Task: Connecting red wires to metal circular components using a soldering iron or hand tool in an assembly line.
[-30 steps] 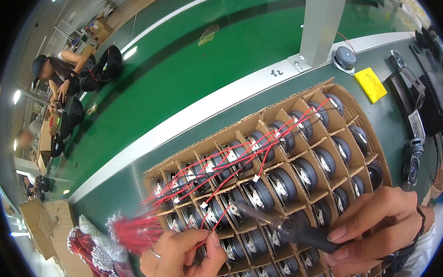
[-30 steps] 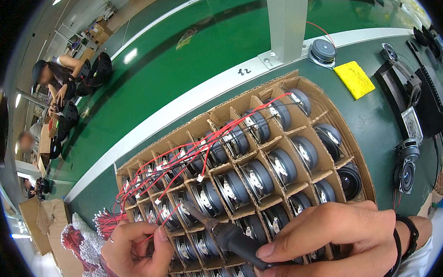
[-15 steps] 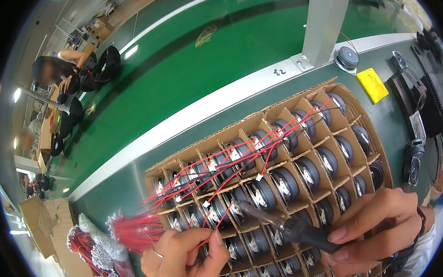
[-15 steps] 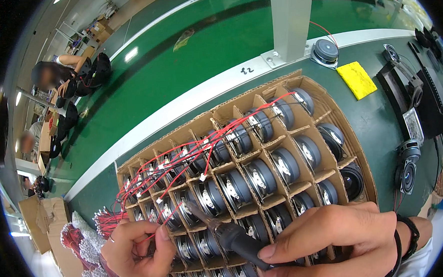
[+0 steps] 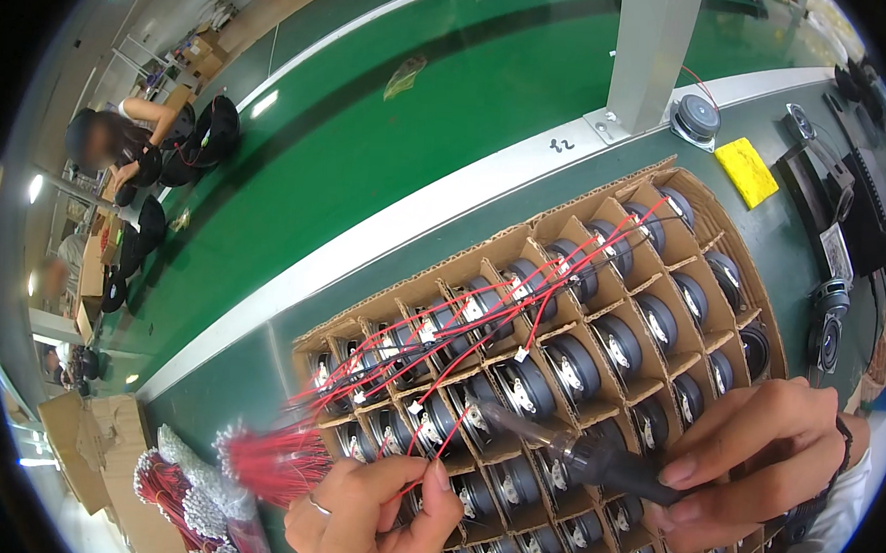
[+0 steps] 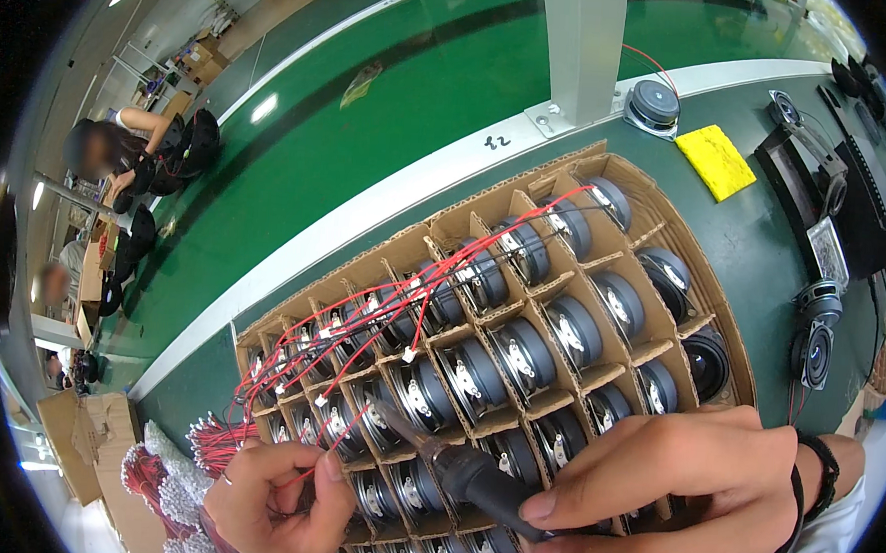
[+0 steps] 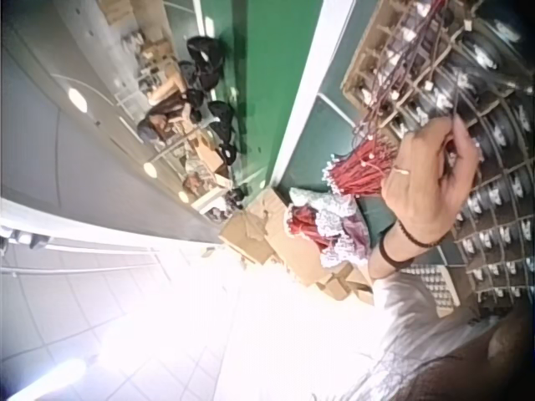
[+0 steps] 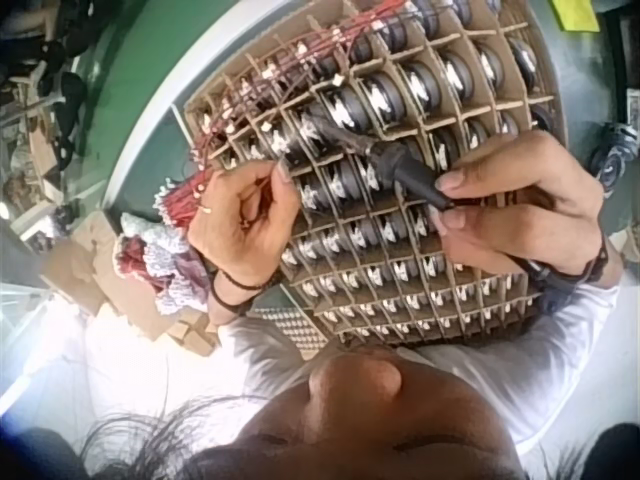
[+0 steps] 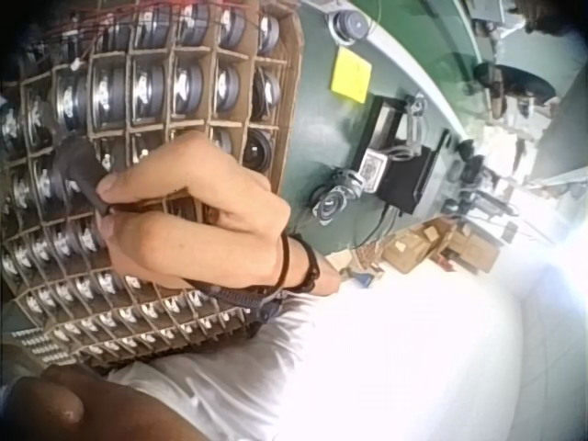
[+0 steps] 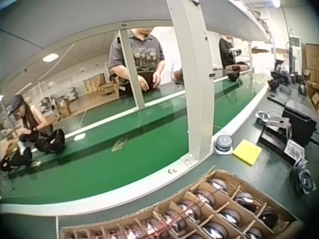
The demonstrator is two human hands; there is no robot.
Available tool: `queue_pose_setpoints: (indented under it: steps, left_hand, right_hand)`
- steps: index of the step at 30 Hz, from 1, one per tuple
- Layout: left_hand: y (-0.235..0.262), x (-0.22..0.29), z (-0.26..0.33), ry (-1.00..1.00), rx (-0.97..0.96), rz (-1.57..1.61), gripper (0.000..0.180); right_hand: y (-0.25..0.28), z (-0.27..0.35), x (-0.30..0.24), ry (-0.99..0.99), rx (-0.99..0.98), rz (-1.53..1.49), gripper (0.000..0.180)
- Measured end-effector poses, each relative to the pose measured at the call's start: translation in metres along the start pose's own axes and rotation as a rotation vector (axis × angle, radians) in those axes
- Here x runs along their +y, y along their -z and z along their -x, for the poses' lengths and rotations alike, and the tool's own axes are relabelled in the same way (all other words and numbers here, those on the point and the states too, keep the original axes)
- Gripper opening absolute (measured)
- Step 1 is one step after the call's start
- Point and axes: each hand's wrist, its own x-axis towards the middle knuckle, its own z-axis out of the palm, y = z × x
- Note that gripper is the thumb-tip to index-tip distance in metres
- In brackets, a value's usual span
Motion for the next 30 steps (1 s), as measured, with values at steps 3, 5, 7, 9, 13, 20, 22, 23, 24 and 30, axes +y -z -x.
queue_pose_setpoints:
  steps: [3, 5, 7, 9, 13, 20, 22, 23, 24, 30]
  left_hand:
    - [0.0002, 0.001, 0.0002, 0.015, -0.007, 0.007, 0.012]
    - [-0.0005, 0.0007, 0.0003, 0.009, 0.004, 0.02, 0.012]
    - [-0.0008, 0.0002, 0.0006, 0.01, 0.003, 0.021, 0.012]
    - [-0.0019, -0.001, 0.0005, 0.012, 0.001, 0.02, 0.012]
    - [0.0, 0.0006, 0.0017, 0.01, 0.012, 0.016, 0.013]
    - [-0.0022, -0.0003, 0.0001, 0.013, 0.015, 0.024, 0.013]
    - [-0.0017, 0.0001, 0.0, 0.014, 0.015, 0.022, 0.013]
    - [-0.0016, 0.0002, 0.0, 0.015, 0.015, 0.021, 0.012]
    - [-0.0017, 0.0001, 0.0, 0.014, 0.015, 0.022, 0.012]
    - [-0.0017, 0.0004, 0.0002, 0.01, 0.021, 0.022, 0.012]
  right_hand:
    - [-0.0009, 0.0013, -0.001, -0.006, 0.035, -0.008, 0.027]
    - [0.0001, 0.0016, -0.0009, -0.007, 0.008, -0.017, 0.027]
    - [0.0, 0.0015, -0.0009, -0.005, 0.005, -0.01, 0.026]
    - [0.0001, 0.0012, 0.0005, -0.004, 0.001, -0.005, 0.026]
    - [0.0014, 0.0007, -0.0007, 0.002, -0.023, -0.011, 0.026]
    - [0.0038, -0.0006, -0.0007, -0.008, -0.056, -0.005, 0.024]
    - [0.0024, 0.0001, -0.0011, -0.012, -0.047, -0.008, 0.023]
    - [0.0016, 0.0005, -0.0016, -0.017, -0.038, -0.008, 0.023]
    - [0.001, 0.0006, -0.0022, -0.017, -0.038, -0.007, 0.023]
    - [0.0021, 0.0002, -0.0011, -0.017, -0.055, -0.044, 0.021]
